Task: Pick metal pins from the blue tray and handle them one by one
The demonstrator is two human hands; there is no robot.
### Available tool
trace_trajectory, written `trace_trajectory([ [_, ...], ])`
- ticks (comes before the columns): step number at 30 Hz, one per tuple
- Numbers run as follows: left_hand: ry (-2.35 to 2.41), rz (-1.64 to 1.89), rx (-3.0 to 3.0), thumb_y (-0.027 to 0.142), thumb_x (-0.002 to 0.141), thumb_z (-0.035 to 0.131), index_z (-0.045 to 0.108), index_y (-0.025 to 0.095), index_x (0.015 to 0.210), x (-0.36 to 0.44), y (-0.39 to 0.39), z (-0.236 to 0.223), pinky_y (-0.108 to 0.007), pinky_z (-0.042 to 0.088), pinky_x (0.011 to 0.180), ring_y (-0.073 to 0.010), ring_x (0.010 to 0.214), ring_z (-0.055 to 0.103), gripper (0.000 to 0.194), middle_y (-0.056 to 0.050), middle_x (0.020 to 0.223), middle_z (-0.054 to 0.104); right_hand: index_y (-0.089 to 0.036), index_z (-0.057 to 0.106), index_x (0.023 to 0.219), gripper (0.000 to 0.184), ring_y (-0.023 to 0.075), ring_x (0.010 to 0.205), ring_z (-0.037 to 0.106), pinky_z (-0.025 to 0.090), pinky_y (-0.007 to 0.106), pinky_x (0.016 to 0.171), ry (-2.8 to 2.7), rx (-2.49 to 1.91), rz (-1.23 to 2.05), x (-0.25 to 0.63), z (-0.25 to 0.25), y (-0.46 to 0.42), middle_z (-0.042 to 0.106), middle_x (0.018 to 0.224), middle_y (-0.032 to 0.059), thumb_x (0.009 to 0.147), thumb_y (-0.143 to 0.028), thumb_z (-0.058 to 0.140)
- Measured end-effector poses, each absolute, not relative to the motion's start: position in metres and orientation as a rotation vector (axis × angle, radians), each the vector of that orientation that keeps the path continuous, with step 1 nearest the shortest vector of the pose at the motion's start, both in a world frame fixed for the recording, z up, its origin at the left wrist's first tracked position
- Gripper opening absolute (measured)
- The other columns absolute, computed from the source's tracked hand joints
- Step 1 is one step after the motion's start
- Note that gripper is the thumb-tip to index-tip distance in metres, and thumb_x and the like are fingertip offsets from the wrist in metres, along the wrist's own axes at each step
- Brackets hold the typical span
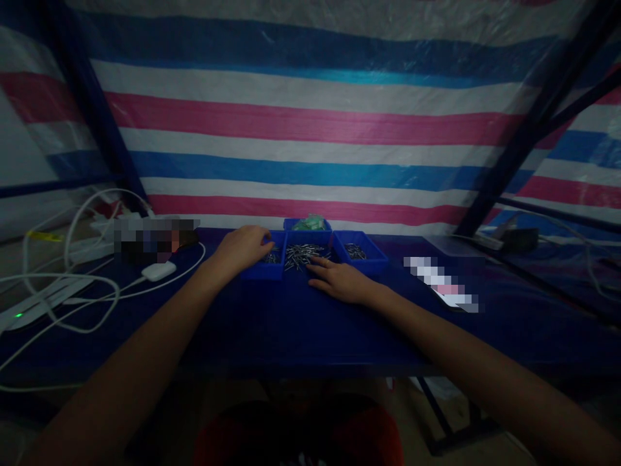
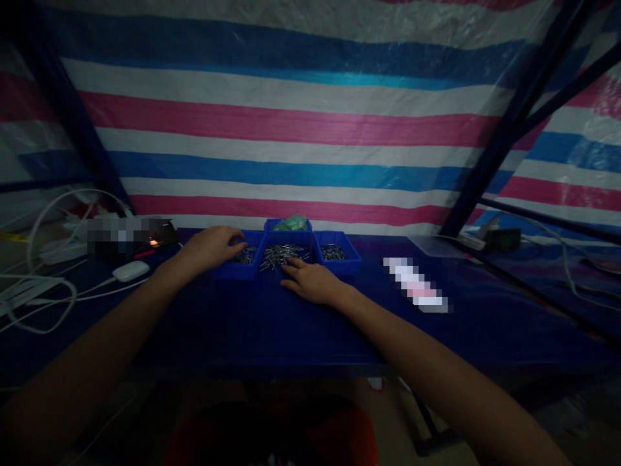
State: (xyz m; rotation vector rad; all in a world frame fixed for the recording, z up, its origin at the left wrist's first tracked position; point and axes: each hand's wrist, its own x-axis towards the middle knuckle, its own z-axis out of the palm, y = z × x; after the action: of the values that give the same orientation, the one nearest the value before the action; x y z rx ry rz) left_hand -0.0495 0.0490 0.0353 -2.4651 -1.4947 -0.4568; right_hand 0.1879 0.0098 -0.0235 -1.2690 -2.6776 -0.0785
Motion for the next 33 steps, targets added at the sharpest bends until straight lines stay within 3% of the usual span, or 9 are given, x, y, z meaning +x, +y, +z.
trace_trajectory([
  [4,-1.332,-0.535,-2.566,0.035,0.080,0.041,0.058,0.018,0.092,-0.036,0.033,0.040,-0.025,0.033,0.056,-0.0156,0.068,0.052,0.027,-0.005,0.080,0.060,-0.022,0.037,0.127,0.051,0.0262,0.098,0.054,0.042,0.039,0.082,-2.699,-1.260,-0.157,0.184,-0.022,0.008,0.033,0.134,0.0092,0.086,-0.049,0.023],
  [11,-1.113,-0.315,-2.917,0.034,0.080,0.040,0.059,0.020,0.085,-0.016,0.012,0.032,-0.023,0.032,0.055,-0.0125,0.062,0.050,0.024,-0.001,0.070,0.059,-0.024,0.036,0.127,0.044,0.0210,0.093,0.057,0.044,0.035,0.079,-2.785,-1.120,-0.226,0.179,-0.019,0.004,0.034,0.134,0.0058,0.089,-0.042,0.024],
  [19,-1.150,-0.087,-3.005,0.030,0.080,0.042,0.058,0.018,0.080,-0.005,0.000,0.026,-0.022,0.030,0.049,-0.0111,0.054,0.048,0.019,-0.001,0.065,0.058,-0.019,0.046,0.118,0.038,0.0190,0.096,0.055,0.043,0.032,0.080,-2.780,-1.068,-0.166,0.179,-0.019,0.004,0.051,0.119,0.0066,0.089,-0.035,0.026],
  [25,-1.085,0.000,-3.034,0.025,0.078,0.044,0.058,0.017,0.080,-0.005,0.007,0.013,-0.022,0.030,0.048,-0.0102,0.052,0.048,0.016,0.000,0.063,0.057,-0.020,0.047,0.117,0.038,0.0211,0.097,0.055,0.043,0.035,0.079,-2.812,-1.055,-0.253,0.179,-0.019,0.004,0.035,0.133,0.0077,0.089,-0.036,0.027],
  [33,-1.099,0.011,-3.058,0.026,0.077,0.044,0.056,0.019,0.082,-0.006,0.010,0.011,-0.022,0.032,0.051,-0.0116,0.057,0.051,0.015,0.000,0.069,0.060,-0.018,0.050,0.111,0.034,0.0180,0.094,0.054,0.042,0.030,0.077,-2.801,-0.989,-0.178,0.180,-0.019,0.005,0.050,0.117,0.0075,0.089,-0.034,0.031],
])
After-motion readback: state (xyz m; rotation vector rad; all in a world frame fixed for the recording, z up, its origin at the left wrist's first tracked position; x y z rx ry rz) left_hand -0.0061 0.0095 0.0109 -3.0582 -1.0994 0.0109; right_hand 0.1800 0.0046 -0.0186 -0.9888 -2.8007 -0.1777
